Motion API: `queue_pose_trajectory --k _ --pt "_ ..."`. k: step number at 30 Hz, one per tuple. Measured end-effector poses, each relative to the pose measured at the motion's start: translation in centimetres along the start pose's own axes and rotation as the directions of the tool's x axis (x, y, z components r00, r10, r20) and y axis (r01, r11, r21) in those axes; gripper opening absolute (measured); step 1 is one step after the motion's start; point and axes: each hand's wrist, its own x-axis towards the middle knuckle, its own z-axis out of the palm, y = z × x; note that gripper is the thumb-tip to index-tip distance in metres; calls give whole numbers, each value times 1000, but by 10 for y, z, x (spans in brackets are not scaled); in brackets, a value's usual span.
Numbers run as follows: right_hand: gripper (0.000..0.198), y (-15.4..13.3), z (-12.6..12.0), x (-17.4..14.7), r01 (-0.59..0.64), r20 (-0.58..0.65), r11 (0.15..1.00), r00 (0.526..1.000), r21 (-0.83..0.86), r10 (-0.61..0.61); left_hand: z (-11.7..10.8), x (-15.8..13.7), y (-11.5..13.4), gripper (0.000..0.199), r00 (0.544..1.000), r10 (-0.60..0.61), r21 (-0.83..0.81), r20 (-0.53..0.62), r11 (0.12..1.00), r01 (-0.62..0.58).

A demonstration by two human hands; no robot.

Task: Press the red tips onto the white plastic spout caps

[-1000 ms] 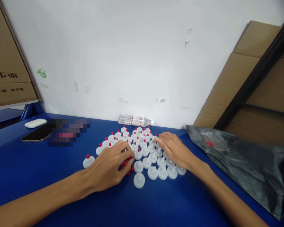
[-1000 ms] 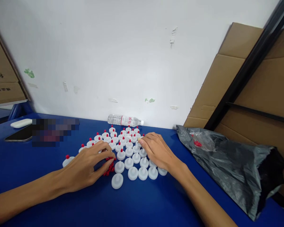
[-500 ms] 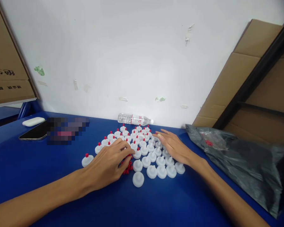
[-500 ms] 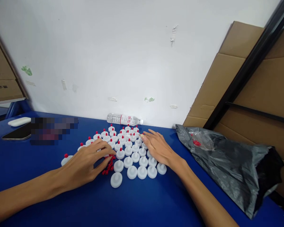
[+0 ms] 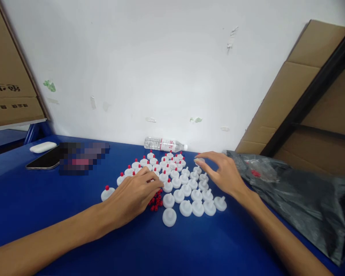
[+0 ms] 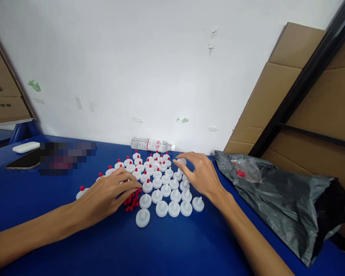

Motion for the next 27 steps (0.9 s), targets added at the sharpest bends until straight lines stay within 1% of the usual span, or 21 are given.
queue_pose_trajectory --k 2,4,7,11,14,16,18,20,22,24,27 --pt "24 -2 1 -1 22 -52 1000 998 -3 -22 -1 0 1 27 1000 -9 25 3 1000 9" --pt "21 -4 2 -2 35 -68 999 997 4 -35 -2 0 2 27 1000 -16 38 -1 999 16" --pt "17 -10 2 -3 39 -46 999 998 14 -39 -3 1 3 24 1000 -22 24 0 999 22" --pt "18 -19 0 -5 65 2 997 998 38 -65 -7 2 5 24 999 -41 -7 5 999 41" --pt "24 -29 2 -8 131 32 988 991 78 -133 -10 2 9 23 998 -50 -36 -33 998 48" --pt "30 -39 5 -11 217 39 970 974 113 -223 -12 2 12 22 995 -54 -65 -79 997 49" --pt "36 -52 9 -15 314 33 937 946 153 -322 -13 1 14 24 991 -47 -82 -124 996 37" --pt "40 -66 12 -18 397 21 900 913 180 -407 -12 0 16 22 990 -24 -91 -141 996 11" --pt "37 -79 14 -19 468 -8 866 880 179 -474 -11 -1 16 16 993 9 -92 -119 996 -20" --pt "31 -86 14 -20 515 -35 839 855 172 -518 -11 -1 15 20 996 40 -76 -81 996 -46" --pt "26 -91 14 -18 535 -46 827 843 173 -536 -12 -1 15 21 996 78 -87 -40 993 -81"
